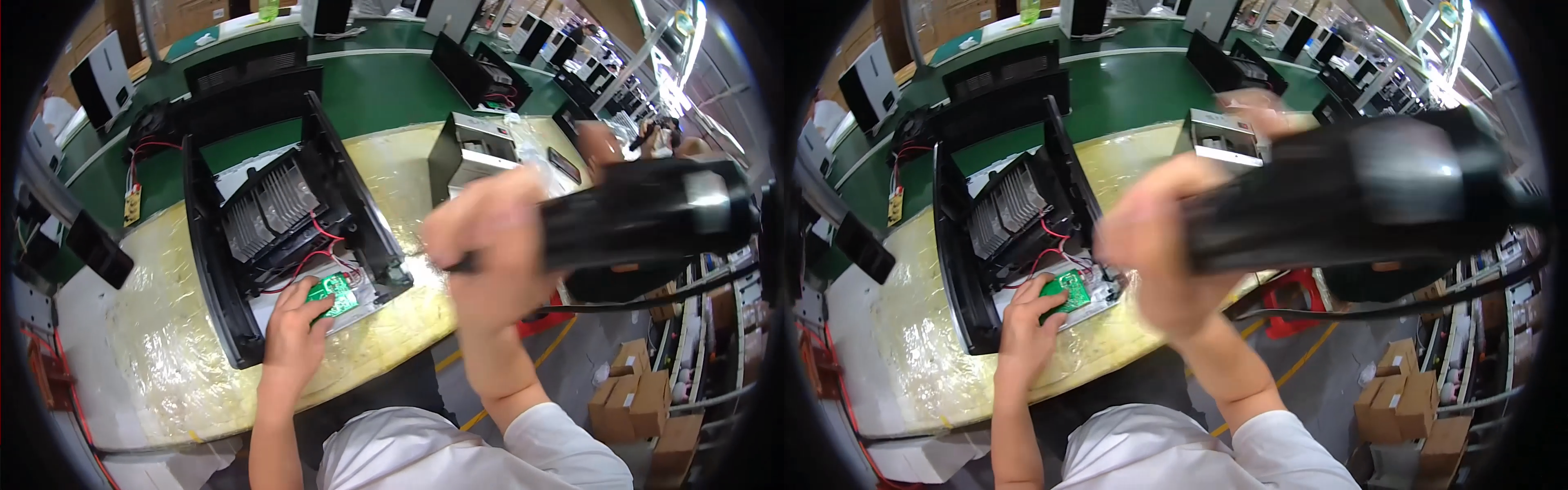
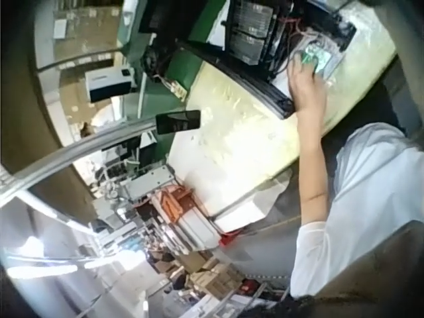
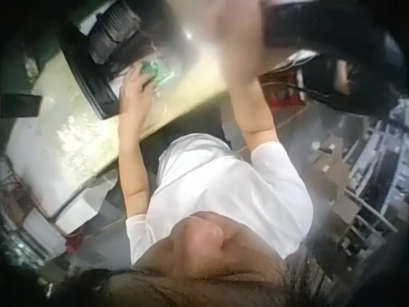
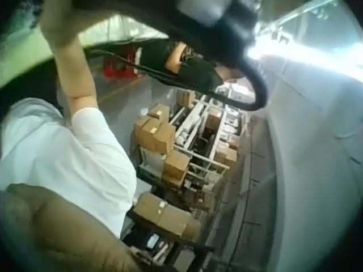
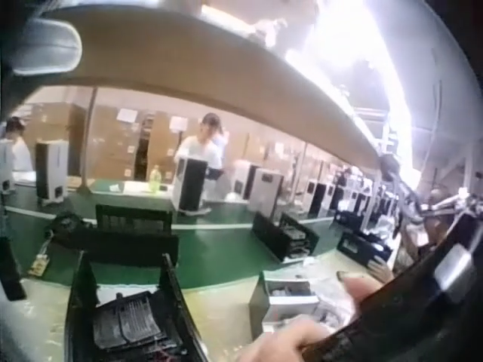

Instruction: Assembling electronic heatsinks and circuit boards into plastic housings on a production line.

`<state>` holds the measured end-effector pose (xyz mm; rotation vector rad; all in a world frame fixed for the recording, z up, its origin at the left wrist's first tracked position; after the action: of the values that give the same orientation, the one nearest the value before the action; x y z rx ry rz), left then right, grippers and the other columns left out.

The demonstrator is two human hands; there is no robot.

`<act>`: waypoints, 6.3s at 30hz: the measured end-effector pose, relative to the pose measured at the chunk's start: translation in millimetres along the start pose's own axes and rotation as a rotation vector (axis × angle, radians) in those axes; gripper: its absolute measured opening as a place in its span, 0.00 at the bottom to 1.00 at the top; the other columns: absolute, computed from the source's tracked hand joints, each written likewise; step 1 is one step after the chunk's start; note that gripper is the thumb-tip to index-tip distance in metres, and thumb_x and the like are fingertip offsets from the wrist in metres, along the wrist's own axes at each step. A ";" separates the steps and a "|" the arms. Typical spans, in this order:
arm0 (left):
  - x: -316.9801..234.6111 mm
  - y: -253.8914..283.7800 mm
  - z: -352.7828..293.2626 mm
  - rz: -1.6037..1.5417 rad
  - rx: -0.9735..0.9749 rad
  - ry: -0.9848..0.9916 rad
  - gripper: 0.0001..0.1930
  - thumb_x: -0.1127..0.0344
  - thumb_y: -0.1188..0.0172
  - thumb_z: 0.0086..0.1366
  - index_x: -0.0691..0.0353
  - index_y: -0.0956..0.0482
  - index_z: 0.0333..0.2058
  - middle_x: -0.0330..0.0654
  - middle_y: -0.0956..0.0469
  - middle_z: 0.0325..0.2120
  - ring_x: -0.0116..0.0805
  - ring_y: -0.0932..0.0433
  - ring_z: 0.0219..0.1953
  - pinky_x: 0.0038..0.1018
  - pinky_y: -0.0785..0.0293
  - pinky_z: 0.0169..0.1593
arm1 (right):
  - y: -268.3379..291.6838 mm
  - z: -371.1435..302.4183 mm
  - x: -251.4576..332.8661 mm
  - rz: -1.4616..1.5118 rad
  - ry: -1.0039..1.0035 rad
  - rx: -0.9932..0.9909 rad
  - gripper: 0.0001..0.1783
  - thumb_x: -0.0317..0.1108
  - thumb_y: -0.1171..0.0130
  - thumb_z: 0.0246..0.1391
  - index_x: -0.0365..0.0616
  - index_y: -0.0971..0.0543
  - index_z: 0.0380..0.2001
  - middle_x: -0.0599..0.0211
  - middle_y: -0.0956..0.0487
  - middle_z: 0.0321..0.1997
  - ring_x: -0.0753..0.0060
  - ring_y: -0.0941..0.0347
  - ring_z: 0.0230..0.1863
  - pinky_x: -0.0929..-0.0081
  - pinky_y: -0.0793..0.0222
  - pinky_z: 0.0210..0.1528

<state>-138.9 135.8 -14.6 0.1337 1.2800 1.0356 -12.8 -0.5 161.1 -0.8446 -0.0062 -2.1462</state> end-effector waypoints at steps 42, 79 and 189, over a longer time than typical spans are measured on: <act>-13.6 -24.9 -31.1 0.207 -0.326 0.103 0.15 0.83 0.41 0.55 0.71 0.21 0.43 0.58 0.24 0.54 0.53 0.25 0.59 0.40 0.27 0.61 | -67.2 -30.4 -95.2 0.139 -0.238 0.284 0.32 0.12 0.41 0.52 0.23 0.40 0.60 0.72 0.26 0.24 0.85 0.32 0.22 0.85 0.36 0.25; -26.1 -10.2 -42.6 0.407 -0.134 0.000 0.17 0.75 0.34 0.58 0.73 0.21 0.47 0.56 0.25 0.53 0.55 0.27 0.58 0.43 0.29 0.60 | 94.8 59.4 40.2 0.133 0.071 0.026 0.16 0.30 0.50 0.65 0.46 0.39 0.22 0.73 0.38 0.22 0.77 0.42 0.15 0.75 0.41 0.19; 72.8 131.7 -32.2 -0.321 -0.555 0.221 0.36 0.80 0.53 0.59 0.75 0.44 0.69 0.51 0.31 0.62 0.36 0.31 0.63 0.28 0.41 0.67 | -65.4 -91.4 -244.4 0.140 -0.737 0.468 0.37 0.33 0.52 0.62 0.32 0.45 0.73 0.57 0.39 0.75 0.67 0.45 0.74 0.73 0.54 0.74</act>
<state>-244.3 246.7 1.9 -0.6051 1.1164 1.1049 -0.7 186.3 -32.1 -1.2440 -0.7669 -1.5034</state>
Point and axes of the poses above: each hand's wrist, its own z-axis towards the middle knuckle, its own y-axis out of the back of the hand, x = y × z, the point moved 9 cm from there along z, towards the middle knuckle
